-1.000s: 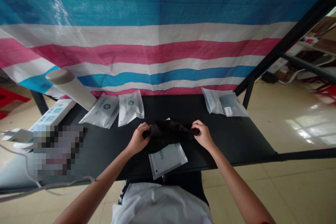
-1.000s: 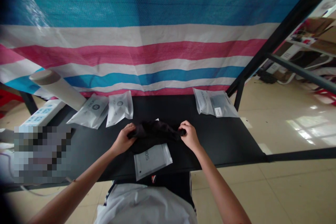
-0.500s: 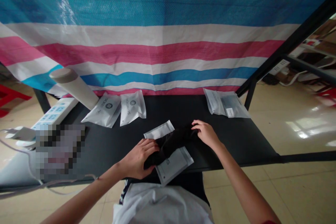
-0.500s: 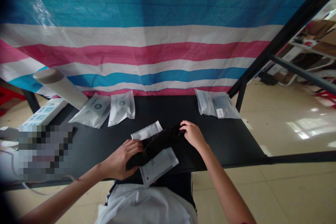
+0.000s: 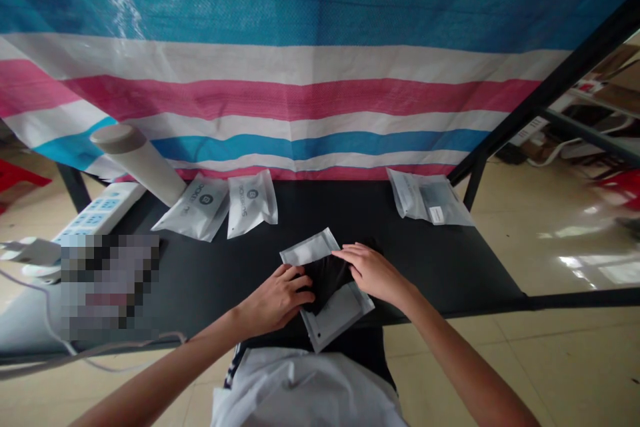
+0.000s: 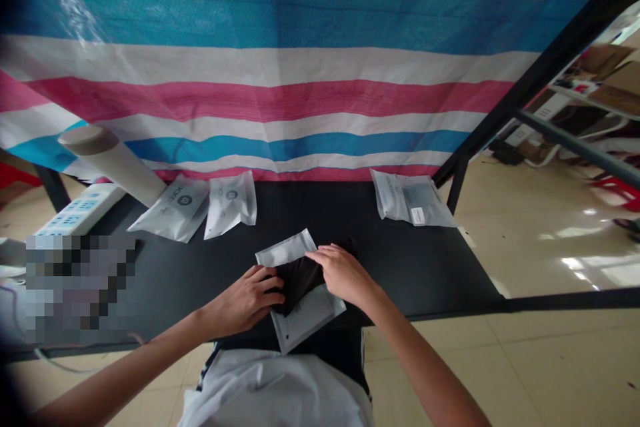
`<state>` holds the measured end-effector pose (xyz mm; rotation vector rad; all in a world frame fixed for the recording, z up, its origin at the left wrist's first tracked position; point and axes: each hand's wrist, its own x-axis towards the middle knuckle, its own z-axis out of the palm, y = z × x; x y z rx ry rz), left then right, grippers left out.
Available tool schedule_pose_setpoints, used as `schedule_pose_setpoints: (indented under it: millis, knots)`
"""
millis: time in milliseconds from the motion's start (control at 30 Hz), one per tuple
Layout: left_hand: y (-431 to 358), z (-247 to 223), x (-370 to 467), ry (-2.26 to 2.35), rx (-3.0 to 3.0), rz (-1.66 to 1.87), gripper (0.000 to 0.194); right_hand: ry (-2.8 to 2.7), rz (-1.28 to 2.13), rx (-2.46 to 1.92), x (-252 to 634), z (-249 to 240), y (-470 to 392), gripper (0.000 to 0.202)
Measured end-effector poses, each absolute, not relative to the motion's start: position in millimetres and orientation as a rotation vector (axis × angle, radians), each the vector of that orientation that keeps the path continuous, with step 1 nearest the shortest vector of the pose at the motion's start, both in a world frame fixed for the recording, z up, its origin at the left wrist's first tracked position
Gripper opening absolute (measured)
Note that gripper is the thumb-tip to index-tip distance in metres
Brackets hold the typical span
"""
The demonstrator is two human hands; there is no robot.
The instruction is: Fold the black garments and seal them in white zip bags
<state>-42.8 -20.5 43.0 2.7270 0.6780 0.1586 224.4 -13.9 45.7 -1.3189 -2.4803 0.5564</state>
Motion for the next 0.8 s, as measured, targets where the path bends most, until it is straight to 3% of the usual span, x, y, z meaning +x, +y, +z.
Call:
schedule_pose_setpoints:
  millis: [233,467,600,667,800]
  knots:
    - [-30.3,27.4,-37.4,0.846,2.784,0.167,0.015,-2.303,0.243,-1.423,203.1,16.6,-46.9,0.054]
    - [-35.1,22.3,-17.8,0.865,2.763,0.357,0.014,-2.371,0.437,-1.325,206.7,-8.5,-21.6,0.059]
    - [-36.7,17.6,-1.9,0.898,2.741,0.296,0.02,-2.383,0.381,-1.397,211.8,-14.8,-0.6,0.058]
    - [-39.2,15.7,3.4,0.913,2.7,0.265,0.029,-2.387,0.352,-1.451,213.9,-17.2,6.4,0.061]
    - [-41.8,15.7,1.0,0.81,2.603,0.23,0.065,-2.437,0.39,-1.425,219.7,-19.9,14.8,0.063]
